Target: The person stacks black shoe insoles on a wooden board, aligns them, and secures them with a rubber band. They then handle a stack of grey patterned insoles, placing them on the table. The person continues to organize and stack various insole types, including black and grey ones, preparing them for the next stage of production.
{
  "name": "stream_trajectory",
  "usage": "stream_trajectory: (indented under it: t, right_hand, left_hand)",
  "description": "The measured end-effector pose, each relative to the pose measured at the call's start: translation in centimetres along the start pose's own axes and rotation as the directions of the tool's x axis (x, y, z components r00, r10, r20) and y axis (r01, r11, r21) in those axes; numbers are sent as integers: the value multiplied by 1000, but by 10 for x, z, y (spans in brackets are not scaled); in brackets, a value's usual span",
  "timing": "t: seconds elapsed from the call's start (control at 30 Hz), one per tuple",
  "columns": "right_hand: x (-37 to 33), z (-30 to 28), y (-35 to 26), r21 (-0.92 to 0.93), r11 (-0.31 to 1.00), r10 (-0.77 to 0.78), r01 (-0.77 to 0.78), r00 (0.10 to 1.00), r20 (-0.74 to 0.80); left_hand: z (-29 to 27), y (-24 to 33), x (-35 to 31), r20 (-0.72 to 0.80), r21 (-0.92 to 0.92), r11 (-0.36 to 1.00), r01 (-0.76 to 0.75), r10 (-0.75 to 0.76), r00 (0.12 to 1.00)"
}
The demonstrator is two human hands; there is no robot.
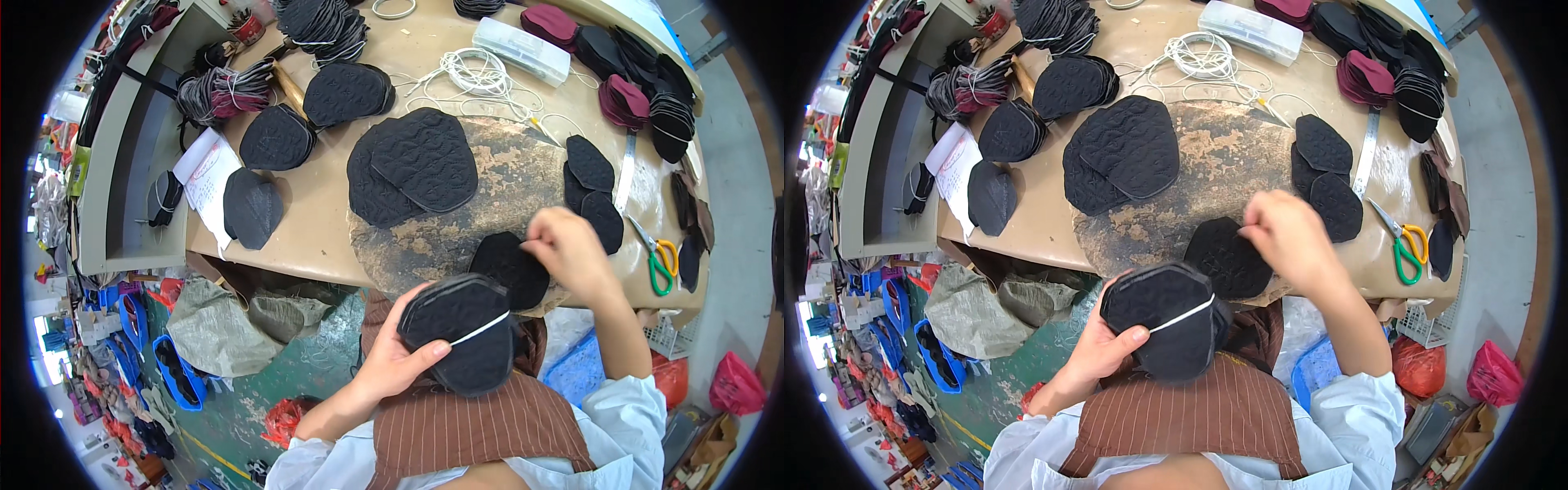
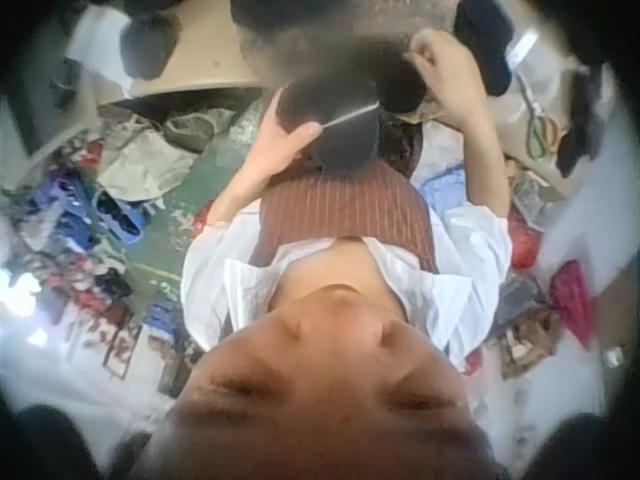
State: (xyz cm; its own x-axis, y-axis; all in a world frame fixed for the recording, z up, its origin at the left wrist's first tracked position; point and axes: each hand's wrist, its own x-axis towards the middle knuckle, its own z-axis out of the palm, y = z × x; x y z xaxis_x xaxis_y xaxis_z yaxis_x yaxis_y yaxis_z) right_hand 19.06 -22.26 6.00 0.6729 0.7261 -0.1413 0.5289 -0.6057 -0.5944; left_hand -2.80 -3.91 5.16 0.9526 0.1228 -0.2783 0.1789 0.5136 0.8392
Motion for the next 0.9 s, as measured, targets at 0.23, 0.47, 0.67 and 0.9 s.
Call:
stream_trajectory:
  t: [0.23, 0.47, 0.67, 0.9]
  right_hand:
    - [-36, -17, -7, 263, 963, 130, -66, 963, -235]
    - [-22, 32, -24, 4, 1000, -1, 2, 975, -221]
    - [-24, 17, -9, 134, 991, 22, 6, 979, -201]
    - [-49, -23, -36, 885, 383, 338, 264, 852, -400]
  left_hand:
    - [19, -5, 36, -36, 914, 351, -204, 570, 821]
    - [30, 25, 30, 350, 935, -119, -333, 446, 824]
    - [34, 32, 35, 440, 889, -263, -375, 260, 859]
    - [25, 32, 52, 354, 895, 152, -419, 327, 876]
